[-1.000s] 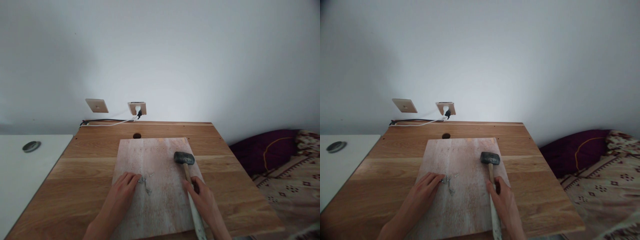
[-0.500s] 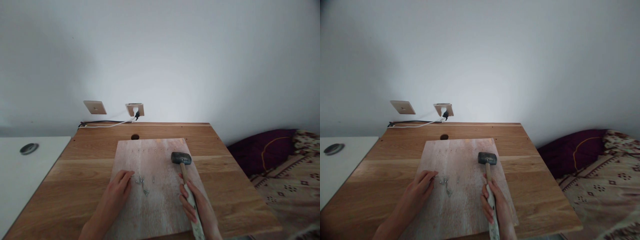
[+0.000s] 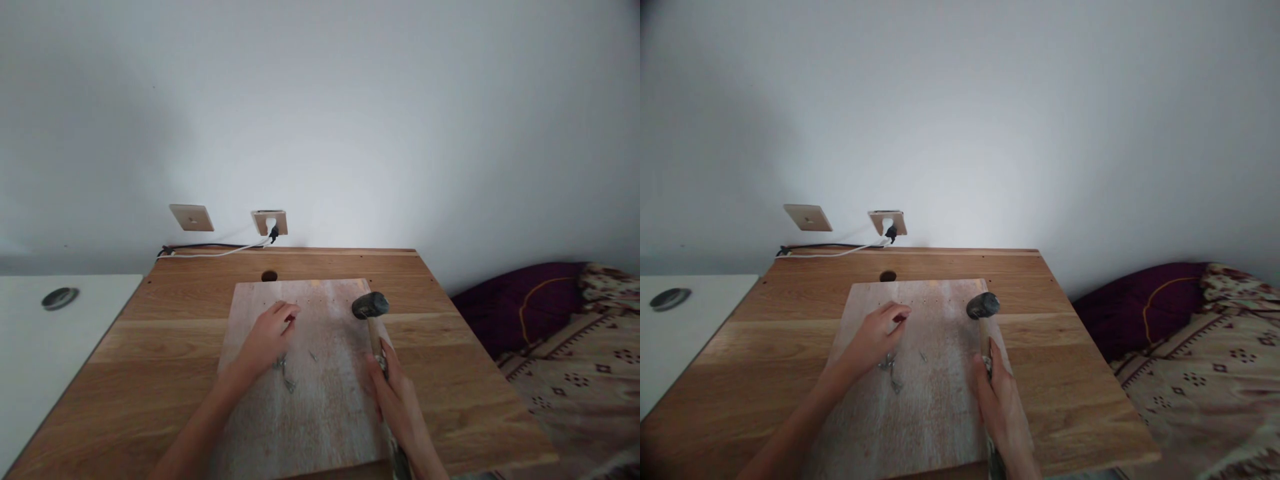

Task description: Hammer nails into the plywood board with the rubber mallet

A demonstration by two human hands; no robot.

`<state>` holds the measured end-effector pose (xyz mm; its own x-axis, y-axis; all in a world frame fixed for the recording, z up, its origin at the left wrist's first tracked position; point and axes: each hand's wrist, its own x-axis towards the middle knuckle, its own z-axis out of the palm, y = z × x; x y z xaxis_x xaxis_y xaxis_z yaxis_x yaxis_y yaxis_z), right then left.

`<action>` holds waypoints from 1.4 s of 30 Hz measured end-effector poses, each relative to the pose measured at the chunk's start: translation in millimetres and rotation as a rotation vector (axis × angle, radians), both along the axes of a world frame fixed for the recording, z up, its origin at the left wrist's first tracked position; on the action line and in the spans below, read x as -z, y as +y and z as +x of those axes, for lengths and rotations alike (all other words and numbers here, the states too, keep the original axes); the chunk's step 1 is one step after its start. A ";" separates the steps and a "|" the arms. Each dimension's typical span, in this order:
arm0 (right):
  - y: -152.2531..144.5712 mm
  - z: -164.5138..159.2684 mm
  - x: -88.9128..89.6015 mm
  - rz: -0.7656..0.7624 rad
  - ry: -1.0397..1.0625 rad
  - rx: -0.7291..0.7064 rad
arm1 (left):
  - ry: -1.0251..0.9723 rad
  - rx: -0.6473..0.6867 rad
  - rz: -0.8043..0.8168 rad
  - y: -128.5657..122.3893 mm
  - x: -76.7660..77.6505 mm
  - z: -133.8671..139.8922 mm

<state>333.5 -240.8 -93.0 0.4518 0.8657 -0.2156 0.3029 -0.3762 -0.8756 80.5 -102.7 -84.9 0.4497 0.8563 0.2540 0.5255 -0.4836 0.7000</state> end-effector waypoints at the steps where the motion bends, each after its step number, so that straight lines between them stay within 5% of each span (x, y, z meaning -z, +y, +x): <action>1: 1.4 0.9 1.6 0.001 -0.059 0.002 | -0.047 0.040 -0.024 8.0 -1.0 10.4; 7: 3.3 -3.4 4.5 0.003 -0.098 0.040 | -0.160 0.188 -0.077 50.3 6.0 76.9; 13: 1.6 -4.8 1.1 -0.031 -0.006 0.075 | -0.088 0.301 -0.019 62.7 14.7 118.8; 42: 0.7 -3.0 1.4 -0.023 0.011 0.052 | -0.142 0.297 0.014 72.3 30.1 138.8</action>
